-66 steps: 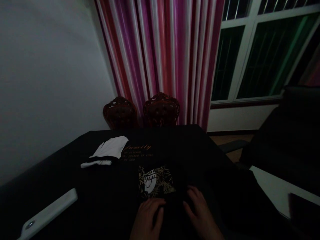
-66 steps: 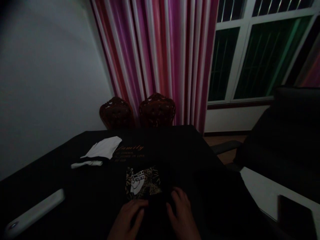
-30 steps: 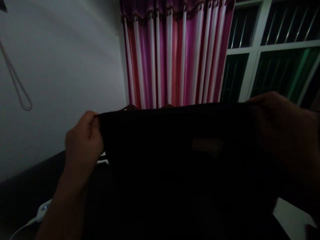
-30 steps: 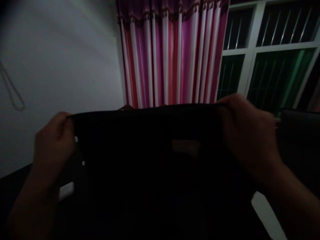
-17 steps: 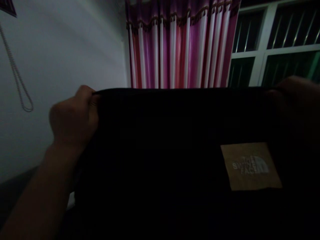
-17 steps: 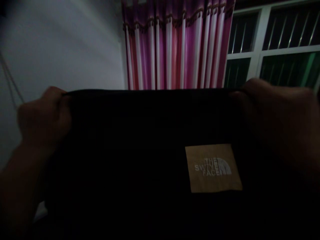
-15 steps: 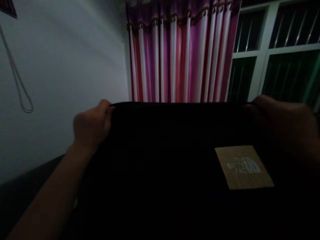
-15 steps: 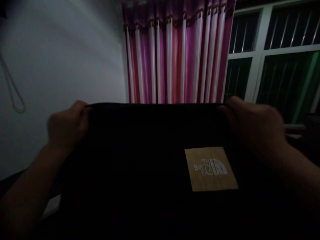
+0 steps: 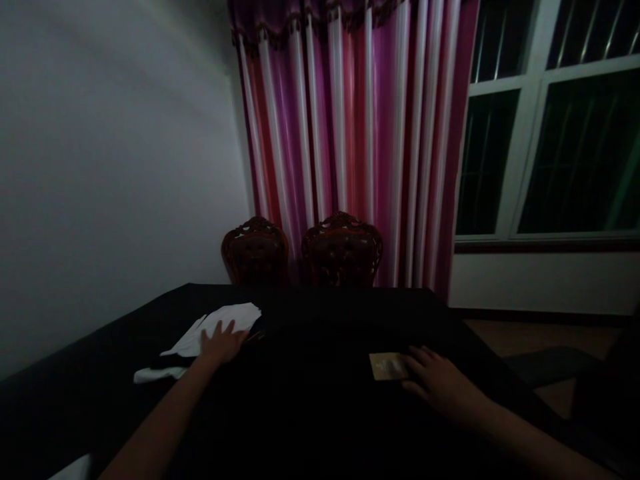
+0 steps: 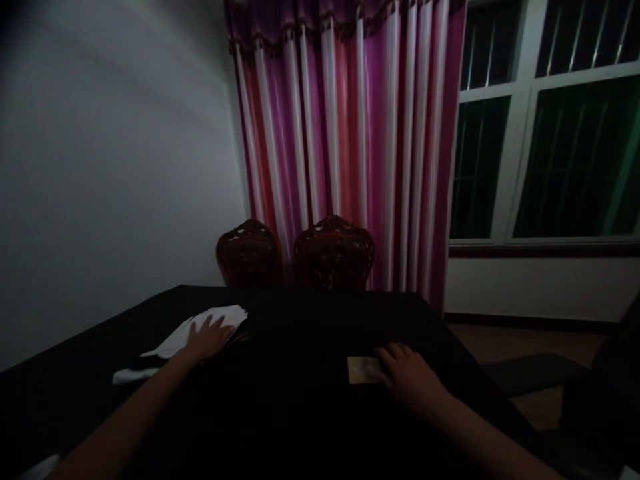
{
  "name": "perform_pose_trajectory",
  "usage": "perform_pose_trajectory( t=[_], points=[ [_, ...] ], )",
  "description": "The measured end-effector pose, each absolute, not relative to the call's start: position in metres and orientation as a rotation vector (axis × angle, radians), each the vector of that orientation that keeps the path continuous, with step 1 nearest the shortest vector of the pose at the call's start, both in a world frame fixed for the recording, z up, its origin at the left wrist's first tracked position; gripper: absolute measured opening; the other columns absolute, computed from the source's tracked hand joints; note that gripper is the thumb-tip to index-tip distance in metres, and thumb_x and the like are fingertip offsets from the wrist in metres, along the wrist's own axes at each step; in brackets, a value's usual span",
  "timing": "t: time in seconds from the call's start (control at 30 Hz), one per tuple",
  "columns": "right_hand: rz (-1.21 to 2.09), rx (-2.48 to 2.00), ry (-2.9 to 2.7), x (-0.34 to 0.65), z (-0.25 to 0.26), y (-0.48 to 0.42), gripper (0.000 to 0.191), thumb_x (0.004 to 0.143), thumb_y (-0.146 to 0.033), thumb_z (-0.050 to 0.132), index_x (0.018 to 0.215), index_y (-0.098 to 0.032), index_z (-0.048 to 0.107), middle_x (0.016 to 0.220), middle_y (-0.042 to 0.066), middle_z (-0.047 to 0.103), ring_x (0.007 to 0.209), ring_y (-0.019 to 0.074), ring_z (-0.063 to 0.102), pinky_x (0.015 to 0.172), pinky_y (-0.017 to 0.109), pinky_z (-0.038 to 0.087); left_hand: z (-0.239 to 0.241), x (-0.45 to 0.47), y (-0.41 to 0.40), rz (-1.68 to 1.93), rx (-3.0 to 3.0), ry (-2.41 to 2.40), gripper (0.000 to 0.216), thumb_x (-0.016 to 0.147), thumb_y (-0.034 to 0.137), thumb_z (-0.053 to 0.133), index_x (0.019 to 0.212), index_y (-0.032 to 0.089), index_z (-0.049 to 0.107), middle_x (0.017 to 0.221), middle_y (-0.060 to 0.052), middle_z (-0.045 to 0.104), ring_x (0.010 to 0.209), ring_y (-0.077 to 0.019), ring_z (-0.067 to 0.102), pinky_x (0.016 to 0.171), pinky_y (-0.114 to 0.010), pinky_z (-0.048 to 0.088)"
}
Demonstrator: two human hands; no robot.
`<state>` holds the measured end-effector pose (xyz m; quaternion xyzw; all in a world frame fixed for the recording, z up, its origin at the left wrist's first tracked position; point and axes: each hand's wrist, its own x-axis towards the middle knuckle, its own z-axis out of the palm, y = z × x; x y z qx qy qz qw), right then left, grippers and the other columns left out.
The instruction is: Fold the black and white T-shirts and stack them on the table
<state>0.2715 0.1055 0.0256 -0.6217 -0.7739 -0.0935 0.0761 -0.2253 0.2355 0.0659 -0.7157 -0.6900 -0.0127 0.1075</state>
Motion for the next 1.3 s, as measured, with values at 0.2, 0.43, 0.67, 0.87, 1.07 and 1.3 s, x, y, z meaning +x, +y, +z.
perform_pose_trajectory(
  t=[0.2, 0.43, 0.67, 0.87, 1.07, 1.3],
  points=[
    [0.097, -1.983, -2.288, 0.271, -0.033, 0.066, 0.061, 0.087, -0.073, 0.034, 0.144, -0.051, 0.027, 0.157, 0.001, 0.019, 0.14, 0.045, 0.015, 0.103, 0.072, 0.023, 0.013, -0.289, 0.245, 0.103, -2.024, -2.213, 0.046, 0.096, 0.043, 0.027, 0.139, 0.038, 0.044, 0.159, 0.0, 0.019, 0.145, -0.0377, 0.013, 0.103, -0.074, 0.017],
    [0.227, -2.009, -2.252, 0.273, -0.027, 0.074, 0.063, 0.086, -0.074, 0.034, 0.143, -0.052, 0.024, 0.158, -0.003, 0.008, 0.141, 0.0438, 0.003, 0.105, 0.075, 0.012, 0.027, -0.298, 0.263, 0.032, -1.999, -2.142, 0.048, 0.094, 0.031, 0.031, 0.134, 0.02, 0.055, 0.151, -0.017, 0.035, 0.139, -0.0448, 0.026, 0.103, -0.074, 0.018],
    [0.17, -1.986, -2.224, 0.274, -0.035, 0.071, 0.063, 0.085, -0.075, 0.036, 0.143, -0.052, 0.025, 0.158, -0.003, 0.011, 0.141, 0.0438, 0.005, 0.105, 0.075, 0.012, 0.017, -0.22, 0.219, -0.064, -2.551, -1.449, 0.041, 0.098, 0.033, 0.029, 0.127, 0.032, 0.058, 0.15, 0.006, 0.04, 0.136, -0.0124, 0.038, 0.115, -0.029, 0.027],
    [0.155, -2.02, -2.254, 0.274, -0.035, 0.072, 0.064, 0.085, -0.077, 0.031, 0.144, -0.053, 0.02, 0.158, -0.003, 0.01, 0.141, 0.0428, 0.004, 0.105, 0.074, 0.012, 0.015, -0.239, 0.228, -0.014, -2.258, -1.732, 0.045, 0.094, 0.028, 0.037, 0.131, 0.012, 0.057, 0.143, -0.017, 0.047, 0.138, -0.0337, 0.034, 0.114, -0.056, 0.021],
    [0.149, -2.016, -2.25, 0.273, -0.033, 0.072, 0.065, 0.085, -0.077, 0.03, 0.144, -0.051, 0.023, 0.159, -0.001, 0.01, 0.141, 0.0442, 0.005, 0.105, 0.074, 0.012, 0.035, -0.211, 0.227, -0.078, -2.083, -1.768, 0.049, 0.09, 0.018, 0.035, 0.136, 0.01, 0.051, 0.155, -0.017, 0.025, 0.147, -0.0315, 0.006, 0.115, -0.058, -0.002],
    [0.22, -2.045, -2.259, 0.269, -0.023, 0.064, 0.066, 0.087, -0.076, 0.027, 0.146, -0.048, 0.02, 0.16, 0.0, 0.005, 0.142, 0.0449, 0.0, 0.105, 0.073, 0.009, -0.009, -0.176, 0.155, 0.053, -2.331, -1.808, 0.058, 0.096, 0.047, 0.027, 0.146, 0.018, 0.037, 0.153, -0.015, 0.029, 0.142, -0.0331, 0.027, 0.107, -0.055, 0.031]
  ],
)
